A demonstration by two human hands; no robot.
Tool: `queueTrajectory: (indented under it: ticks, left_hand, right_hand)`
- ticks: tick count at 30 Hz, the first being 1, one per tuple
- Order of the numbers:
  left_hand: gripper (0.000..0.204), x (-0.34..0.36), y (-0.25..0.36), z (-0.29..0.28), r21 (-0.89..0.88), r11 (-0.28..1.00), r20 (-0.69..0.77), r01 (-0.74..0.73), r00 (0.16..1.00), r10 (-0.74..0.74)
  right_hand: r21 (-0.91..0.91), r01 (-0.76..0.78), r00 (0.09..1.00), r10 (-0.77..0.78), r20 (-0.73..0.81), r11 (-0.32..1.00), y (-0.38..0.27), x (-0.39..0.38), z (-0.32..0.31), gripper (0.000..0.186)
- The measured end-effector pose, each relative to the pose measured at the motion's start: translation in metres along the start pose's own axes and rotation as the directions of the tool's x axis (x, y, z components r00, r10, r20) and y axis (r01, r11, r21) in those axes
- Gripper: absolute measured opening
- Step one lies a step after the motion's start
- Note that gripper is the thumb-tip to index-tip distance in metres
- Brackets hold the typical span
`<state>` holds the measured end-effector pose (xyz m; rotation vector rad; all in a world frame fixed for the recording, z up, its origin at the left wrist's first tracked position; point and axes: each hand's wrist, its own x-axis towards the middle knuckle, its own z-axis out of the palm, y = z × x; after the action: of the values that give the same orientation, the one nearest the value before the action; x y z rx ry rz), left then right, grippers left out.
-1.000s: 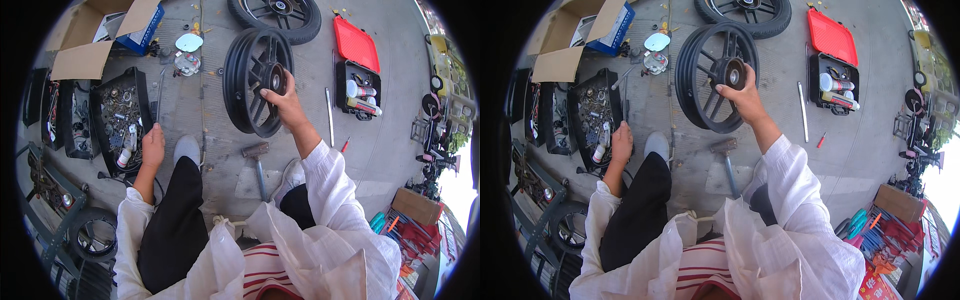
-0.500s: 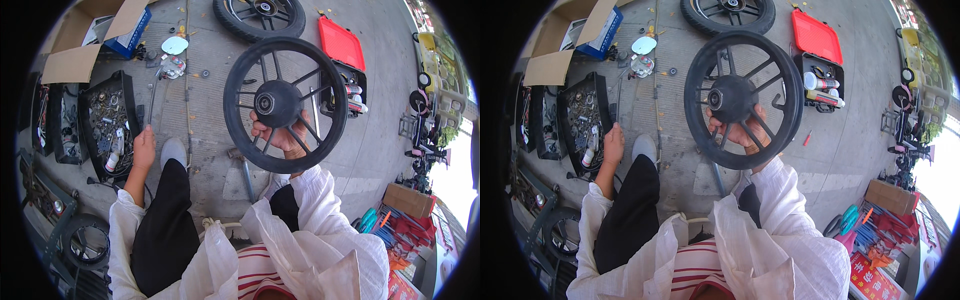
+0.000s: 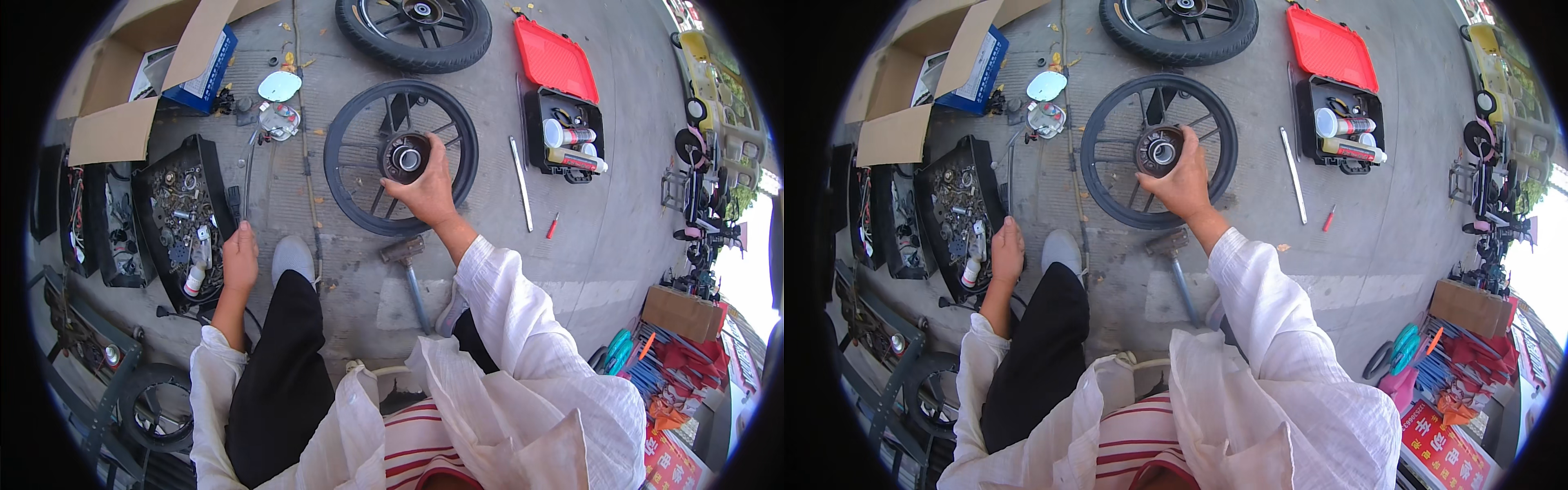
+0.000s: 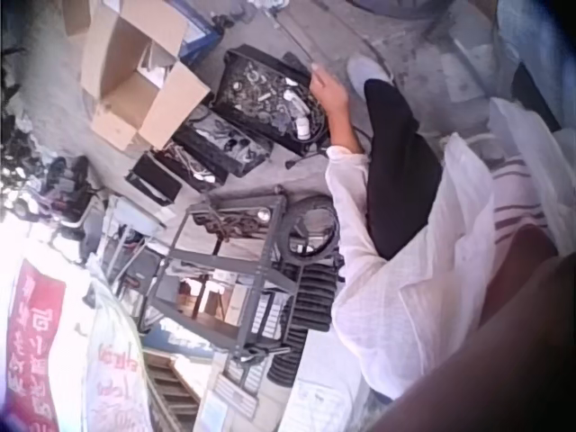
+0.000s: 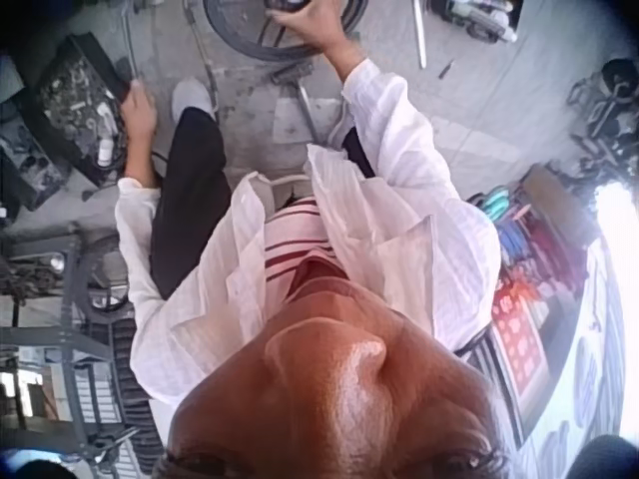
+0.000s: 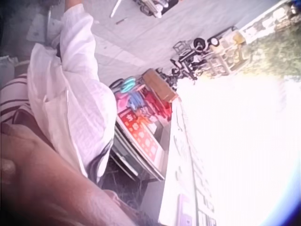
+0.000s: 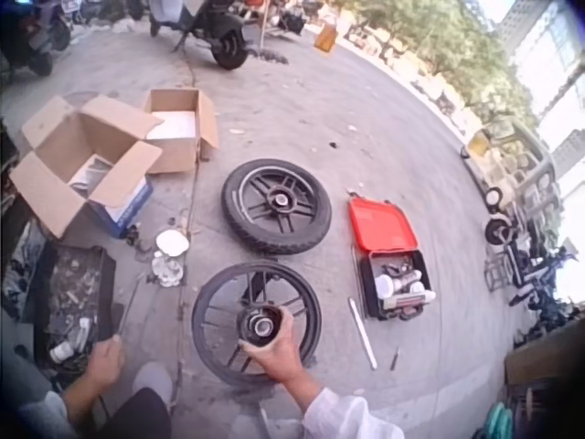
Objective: The person uses a hammer and a metal rod to tap a bearing into a wheel hub, then searches through a parts tray to select a small metal ring and places it into the hub. The person repeats the hammering process to seat the bearing further.
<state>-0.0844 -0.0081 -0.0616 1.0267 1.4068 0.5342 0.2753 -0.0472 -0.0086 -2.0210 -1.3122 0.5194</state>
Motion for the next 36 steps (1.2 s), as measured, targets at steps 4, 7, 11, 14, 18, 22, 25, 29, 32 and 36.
queueTrajectory:
  ticks: [4, 7, 11, 14, 18, 22, 25, 29, 32, 36]
  left_hand:
    - [0.047, -0.004, -0.004, -0.006, 0.021, 1.0, -0.001, 0.003, 1.0, -0.003]
    - [0.047, -0.002, -0.005, -0.009, 0.016, 1.0, 0.002, 0.003, 1.0, -0.003]
    - [0.046, -0.003, 0.002, -0.007, -0.031, 0.999, 0.028, 0.024, 0.999, -0.024]
    - [0.046, -0.005, 0.011, 0.002, -0.003, 1.0, 0.064, -0.02, 0.998, 0.02]
    - [0.042, -0.007, 0.027, 0.02, 0.165, 0.966, 0.181, -0.199, 0.969, 0.169]
    - [0.035, -0.024, 0.068, 0.051, 0.349, 0.847, 0.351, -0.401, 0.894, 0.279]
    - [0.03, -0.028, 0.078, 0.063, 0.403, 0.792, 0.442, -0.459, 0.856, 0.27]
    - [0.03, -0.038, 0.084, 0.061, 0.527, 0.675, 0.452, -0.516, 0.843, 0.291]
    - [0.032, -0.054, 0.09, 0.054, 0.668, 0.571, 0.332, -0.476, 0.878, 0.343]
    - [0.032, -0.086, 0.083, 0.036, 0.684, 0.617, 0.17, -0.388, 0.908, 0.383]
  right_hand:
    - [-0.111, -0.05, 0.998, 0.045, -0.04, 0.993, 0.006, 0.004, 0.024, 0.104]
    - [-0.154, -0.096, 0.995, 0.089, -0.051, 0.983, 0.013, 0.0, 0.032, 0.105]
    - [-0.179, -0.107, 0.994, 0.099, -0.052, 0.978, 0.021, -0.003, 0.037, 0.107]
    - [-0.18, -0.12, 0.993, 0.12, -0.013, 0.976, 0.026, -0.002, 0.036, 0.109]
    - [-0.2, -0.117, 0.992, 0.122, 0.014, 0.973, 0.027, -0.004, 0.028, 0.109]
    - [-0.212, -0.06, 0.996, 0.044, -0.078, 0.975, 0.024, -0.03, 0.009, 0.092]
    - [-0.176, -0.131, 0.989, 0.117, -0.09, 0.975, 0.031, -0.085, -0.006, 0.067]
    - [-0.235, -0.39, 0.919, 0.394, -0.033, 0.89, 0.046, -0.197, -0.009, 0.046]
    - [-0.397, -0.444, 0.821, 0.542, 0.18, 0.803, 0.06, -0.264, 0.0, 0.035]
    - [-0.427, -0.554, 0.621, 0.696, 0.36, 0.715, 0.094, -0.284, 0.016, 0.026]
